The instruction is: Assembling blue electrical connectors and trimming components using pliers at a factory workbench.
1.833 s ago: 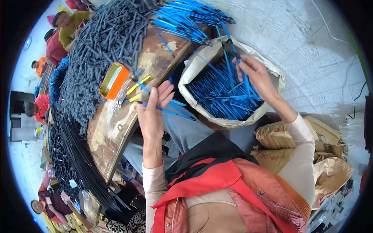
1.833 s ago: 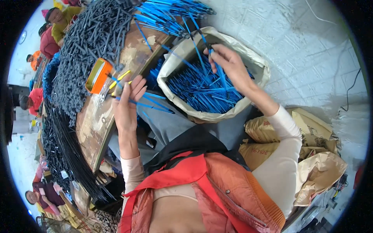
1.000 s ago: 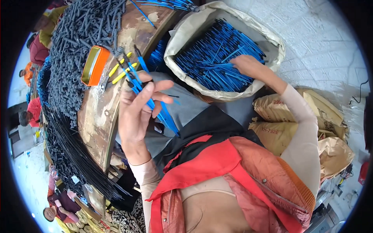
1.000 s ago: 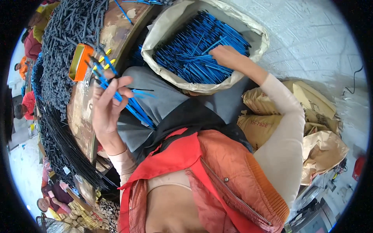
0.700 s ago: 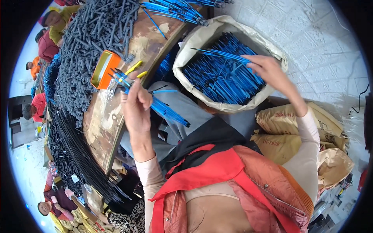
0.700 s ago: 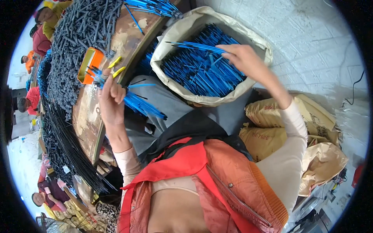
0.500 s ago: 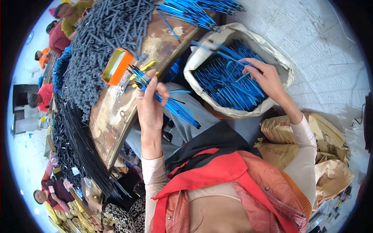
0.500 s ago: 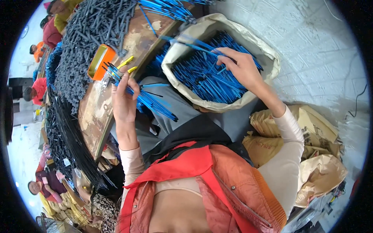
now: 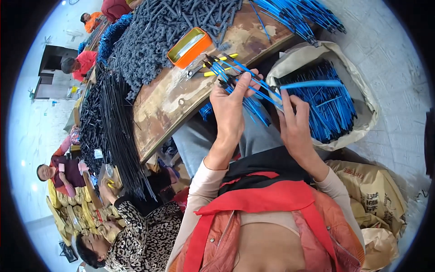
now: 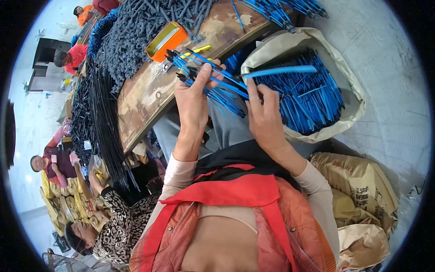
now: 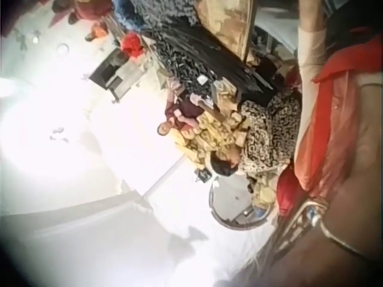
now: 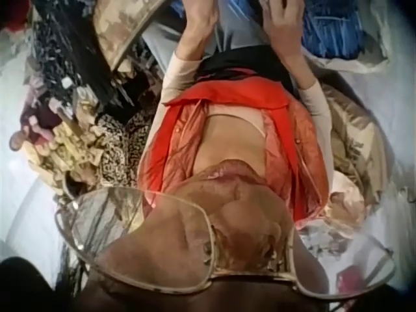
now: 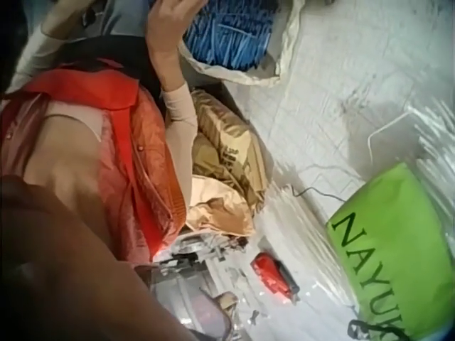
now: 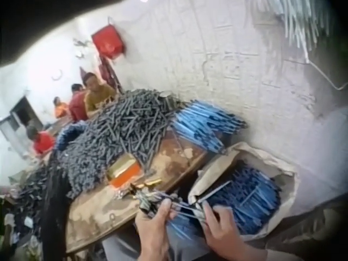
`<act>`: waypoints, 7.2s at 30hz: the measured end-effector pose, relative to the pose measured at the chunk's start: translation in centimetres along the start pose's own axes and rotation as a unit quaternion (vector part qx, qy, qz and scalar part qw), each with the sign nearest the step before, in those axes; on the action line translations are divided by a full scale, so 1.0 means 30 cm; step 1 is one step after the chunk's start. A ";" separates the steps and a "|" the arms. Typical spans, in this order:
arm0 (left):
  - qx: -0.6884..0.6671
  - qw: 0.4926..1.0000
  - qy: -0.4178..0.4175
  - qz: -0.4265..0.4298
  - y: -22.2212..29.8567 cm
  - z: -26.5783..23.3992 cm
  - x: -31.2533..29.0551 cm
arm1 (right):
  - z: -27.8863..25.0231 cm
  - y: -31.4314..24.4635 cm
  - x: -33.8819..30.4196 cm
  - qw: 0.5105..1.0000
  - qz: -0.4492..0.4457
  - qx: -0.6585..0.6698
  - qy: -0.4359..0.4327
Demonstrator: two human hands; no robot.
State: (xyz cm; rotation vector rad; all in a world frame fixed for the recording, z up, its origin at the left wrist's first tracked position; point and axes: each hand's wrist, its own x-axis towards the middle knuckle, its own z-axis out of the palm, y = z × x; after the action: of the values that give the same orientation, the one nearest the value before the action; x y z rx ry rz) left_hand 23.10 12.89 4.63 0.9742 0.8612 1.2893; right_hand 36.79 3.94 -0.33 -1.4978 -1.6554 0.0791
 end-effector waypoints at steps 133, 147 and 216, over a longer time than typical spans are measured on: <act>0.040 0.974 -0.149 -0.167 0.159 -0.133 -0.049 | 0.093 0.746 -0.020 0.939 0.203 0.056 -0.272; 0.054 0.990 -0.072 -0.112 0.073 -0.081 0.015 | -0.462 0.361 0.218 0.945 0.198 0.251 0.071; -0.032 0.985 0.114 0.123 0.294 -0.507 -0.491 | 0.173 -0.456 0.090 0.823 -0.092 0.281 -0.486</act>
State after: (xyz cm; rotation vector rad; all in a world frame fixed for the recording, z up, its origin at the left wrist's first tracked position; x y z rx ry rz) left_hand 4.34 -0.09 7.04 0.9129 0.8874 1.6548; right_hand 23.27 4.98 5.78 -0.8223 -2.2453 1.2955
